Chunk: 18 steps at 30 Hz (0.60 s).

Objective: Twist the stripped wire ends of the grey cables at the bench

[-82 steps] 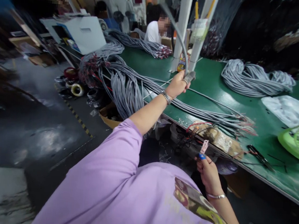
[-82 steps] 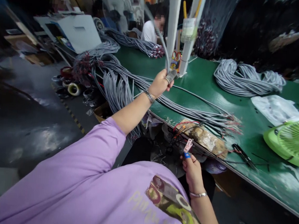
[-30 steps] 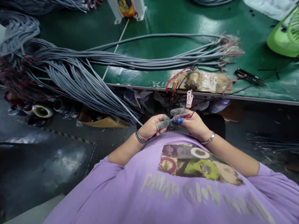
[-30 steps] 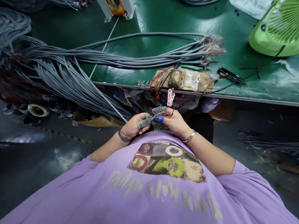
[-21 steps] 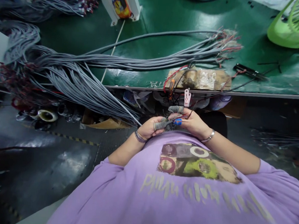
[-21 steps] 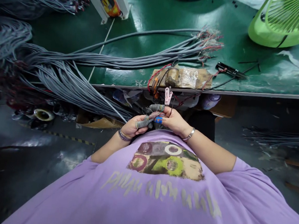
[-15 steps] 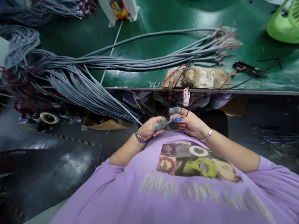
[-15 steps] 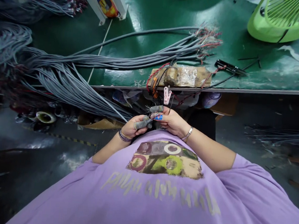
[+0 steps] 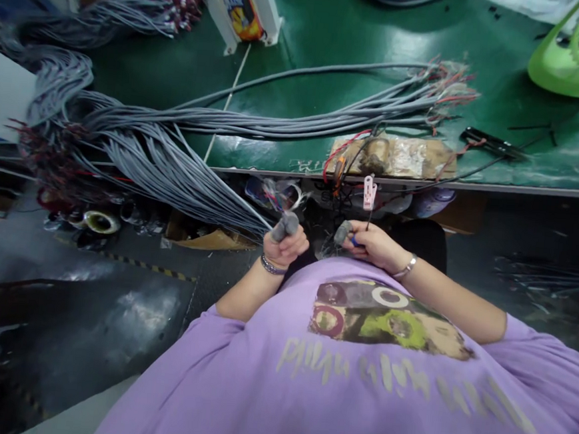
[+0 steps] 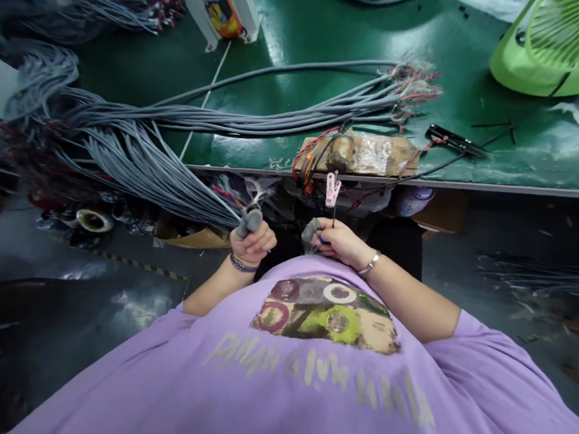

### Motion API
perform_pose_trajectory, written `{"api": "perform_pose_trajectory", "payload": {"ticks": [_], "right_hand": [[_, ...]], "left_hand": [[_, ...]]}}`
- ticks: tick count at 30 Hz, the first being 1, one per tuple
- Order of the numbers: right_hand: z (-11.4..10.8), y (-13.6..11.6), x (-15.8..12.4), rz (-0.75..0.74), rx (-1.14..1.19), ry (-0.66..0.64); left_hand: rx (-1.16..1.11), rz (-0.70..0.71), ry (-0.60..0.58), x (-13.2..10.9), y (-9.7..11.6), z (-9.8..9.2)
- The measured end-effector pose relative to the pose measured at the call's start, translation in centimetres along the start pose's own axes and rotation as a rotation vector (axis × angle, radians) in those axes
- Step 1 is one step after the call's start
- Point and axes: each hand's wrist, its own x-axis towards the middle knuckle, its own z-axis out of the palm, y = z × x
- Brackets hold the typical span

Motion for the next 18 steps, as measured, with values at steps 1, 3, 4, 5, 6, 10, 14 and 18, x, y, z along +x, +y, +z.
{"api": "perform_pose_trajectory", "payload": {"ticks": [1, 3, 4, 5, 6, 10, 14, 18], "right_hand": [[0.0, 0.2, 0.1, -0.029, -0.087, 0.059], [0.1, 0.5, 0.2, -0.112, -0.244, 0.106], [0.2, 0.6, 0.2, -0.161, -0.319, 0.081], [0.4, 0.6, 0.1, -0.218, -0.403, 0.039], [0.6, 0.6, 0.0, -0.285, -0.501, -0.011], [1.6, 0.0, -0.7, -0.676, -0.913, -0.120], [2.7, -0.8, -0.8, -0.998, -1.095, 0.057], [3.5, -1.1, 0.3, -0.977, -1.184, 0.149]], "left_hand": [[-0.026, 0.034, 0.065, 0.0, 0.2, -0.2], [-0.074, 0.065, 0.092, 0.0, 0.5, -0.5], [-0.103, 0.067, 0.064, -0.1, 0.6, -0.5], [-0.133, 0.062, 0.021, -0.1, 0.5, -0.5], [-0.165, 0.056, -0.025, -0.2, 0.4, -0.4], [-0.272, 0.055, -0.148, -0.6, -0.1, 0.0], [-0.277, 0.028, -0.240, -0.7, -0.6, 0.1], [-0.218, -0.030, -0.277, -0.7, -1.3, 0.1]]}}
